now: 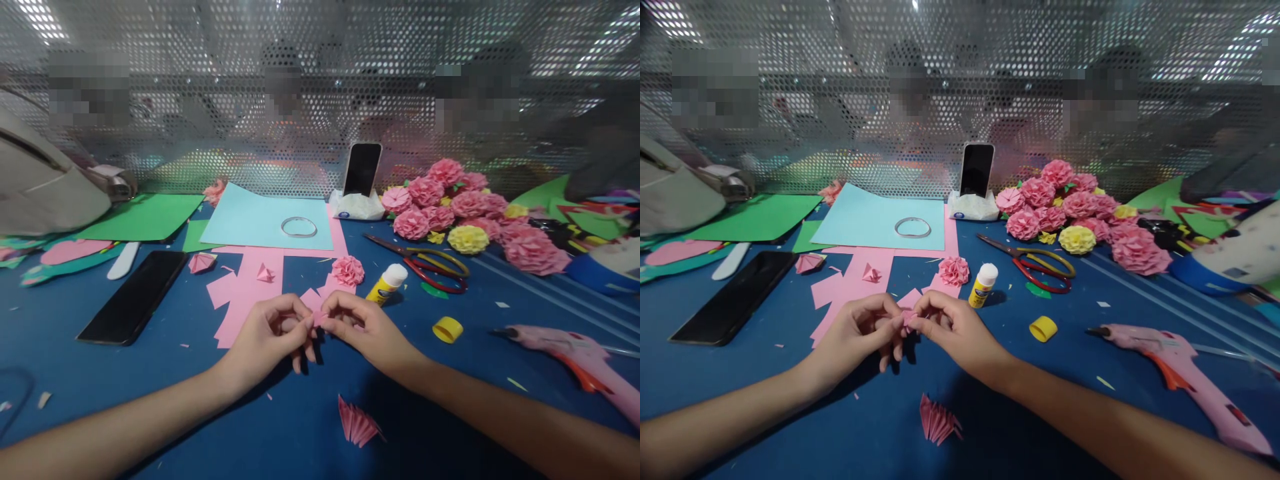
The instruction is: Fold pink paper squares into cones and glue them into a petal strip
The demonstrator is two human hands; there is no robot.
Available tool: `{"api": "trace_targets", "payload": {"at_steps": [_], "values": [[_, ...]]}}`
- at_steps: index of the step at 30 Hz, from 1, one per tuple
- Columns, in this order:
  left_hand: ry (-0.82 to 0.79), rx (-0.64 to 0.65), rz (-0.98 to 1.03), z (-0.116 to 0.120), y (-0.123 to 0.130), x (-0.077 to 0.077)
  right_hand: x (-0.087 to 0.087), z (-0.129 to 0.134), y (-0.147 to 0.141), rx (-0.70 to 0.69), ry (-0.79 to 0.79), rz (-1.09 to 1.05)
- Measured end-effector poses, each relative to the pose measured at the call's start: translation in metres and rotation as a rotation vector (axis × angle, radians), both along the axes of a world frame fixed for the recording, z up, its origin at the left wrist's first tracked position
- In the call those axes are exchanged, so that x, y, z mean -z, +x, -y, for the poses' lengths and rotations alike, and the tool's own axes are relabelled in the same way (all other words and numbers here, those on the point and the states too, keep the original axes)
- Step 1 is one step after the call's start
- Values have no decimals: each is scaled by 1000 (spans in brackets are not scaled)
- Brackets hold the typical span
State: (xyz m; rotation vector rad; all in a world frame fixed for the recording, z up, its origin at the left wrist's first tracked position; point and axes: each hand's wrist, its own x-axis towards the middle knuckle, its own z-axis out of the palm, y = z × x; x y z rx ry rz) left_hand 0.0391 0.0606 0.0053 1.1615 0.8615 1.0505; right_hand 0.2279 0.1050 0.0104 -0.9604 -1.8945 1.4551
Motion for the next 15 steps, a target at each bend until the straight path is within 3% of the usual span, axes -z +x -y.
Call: {"api": "trace_targets", "payload": {"at_steps": [15], "values": [[1, -3, 16, -2, -1, 5, -3, 1, -1, -9, 20, -32]]}}
